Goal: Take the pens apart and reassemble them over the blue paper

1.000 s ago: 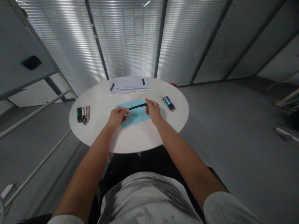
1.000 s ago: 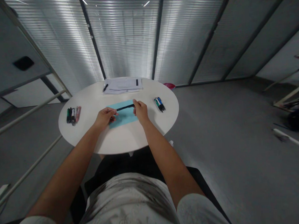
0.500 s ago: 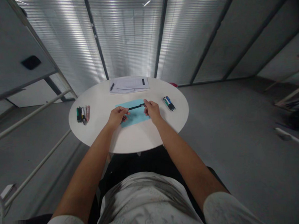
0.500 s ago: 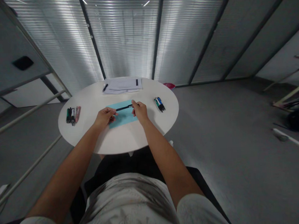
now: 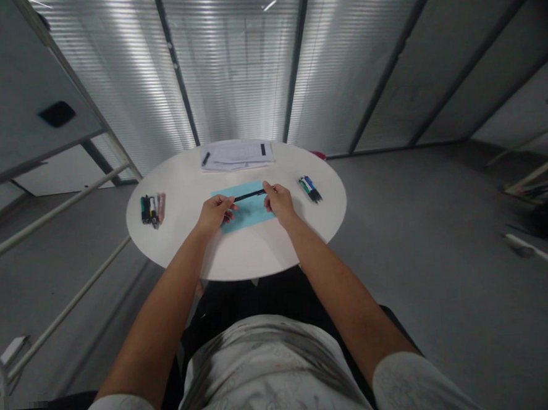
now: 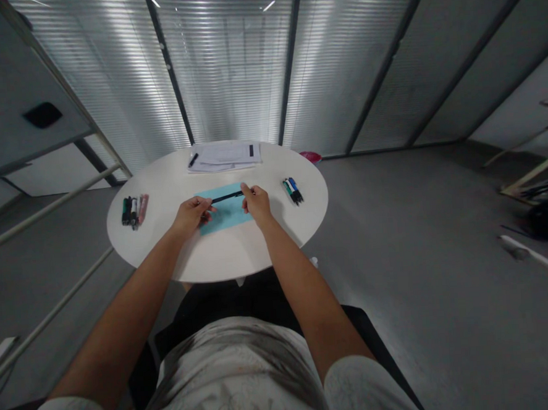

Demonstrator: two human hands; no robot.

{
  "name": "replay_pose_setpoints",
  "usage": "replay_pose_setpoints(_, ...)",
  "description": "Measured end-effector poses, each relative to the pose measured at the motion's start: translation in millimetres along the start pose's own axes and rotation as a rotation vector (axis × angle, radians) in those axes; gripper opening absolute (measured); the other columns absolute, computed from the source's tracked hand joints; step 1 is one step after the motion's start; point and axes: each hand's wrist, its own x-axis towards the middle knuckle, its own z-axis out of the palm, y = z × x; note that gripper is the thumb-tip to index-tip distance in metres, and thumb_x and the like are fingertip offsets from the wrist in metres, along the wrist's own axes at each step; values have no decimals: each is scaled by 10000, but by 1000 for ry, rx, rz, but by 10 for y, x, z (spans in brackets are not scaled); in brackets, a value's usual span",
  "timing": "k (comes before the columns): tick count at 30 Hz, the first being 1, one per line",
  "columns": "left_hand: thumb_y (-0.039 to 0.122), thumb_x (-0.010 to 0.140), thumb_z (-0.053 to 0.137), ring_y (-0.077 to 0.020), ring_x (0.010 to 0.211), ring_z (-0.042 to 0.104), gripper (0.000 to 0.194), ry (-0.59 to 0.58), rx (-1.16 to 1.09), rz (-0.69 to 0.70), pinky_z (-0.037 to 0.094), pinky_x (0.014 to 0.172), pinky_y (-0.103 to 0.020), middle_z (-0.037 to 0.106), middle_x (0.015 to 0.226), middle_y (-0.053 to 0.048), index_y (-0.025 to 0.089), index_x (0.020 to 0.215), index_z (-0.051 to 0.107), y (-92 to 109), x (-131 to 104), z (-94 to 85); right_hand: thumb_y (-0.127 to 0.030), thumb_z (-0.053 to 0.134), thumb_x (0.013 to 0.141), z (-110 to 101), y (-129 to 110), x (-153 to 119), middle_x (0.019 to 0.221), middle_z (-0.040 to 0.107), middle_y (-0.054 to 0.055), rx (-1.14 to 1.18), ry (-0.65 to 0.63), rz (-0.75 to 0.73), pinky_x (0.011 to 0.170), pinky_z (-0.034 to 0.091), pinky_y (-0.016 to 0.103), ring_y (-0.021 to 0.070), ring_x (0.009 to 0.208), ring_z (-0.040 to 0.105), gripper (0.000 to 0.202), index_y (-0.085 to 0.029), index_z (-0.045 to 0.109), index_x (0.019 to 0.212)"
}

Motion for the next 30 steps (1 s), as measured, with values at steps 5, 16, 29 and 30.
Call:
replay_pose_setpoints(5,454,714,731,-90,461,557,357,-11,5,11,388,409,-219,696,795,-73,161,796,544,-5,2,-7,-583,591,811,0,46,28,423,507,-61,20,12,-36,332,291,190,67,312,414,429,-219,433,648)
replay_pose_setpoints(16,431,720,718,-88,439,551,340,0,-24,-12,375,404,-211,668,739,-36,166,847,548,22,-9,6,-524,605,801,22,71,65,585,558,-67,109,4,-34,318,254,178,36,331,418,339,-199,517,759)
replay_pose_setpoints(29,392,707,714,-95,482,545,297,20,19,19,380,424,-209,683,734,-52,163,826,568,39,-26,8,-618,605,777,-7,65,38,450,449,-71,9,40,-62,366,293,190,62,351,419,459,-216,438,631)
replay_pose_setpoints(30,387,699,720,-97,500,552,297,14,26,22,381,430,-207,687,752,-57,162,829,578,44,-32,15,-632,597,775,-3,44,31,467,461,-71,61,22,-37,362,285,191,65,352,423,451,-218,456,664)
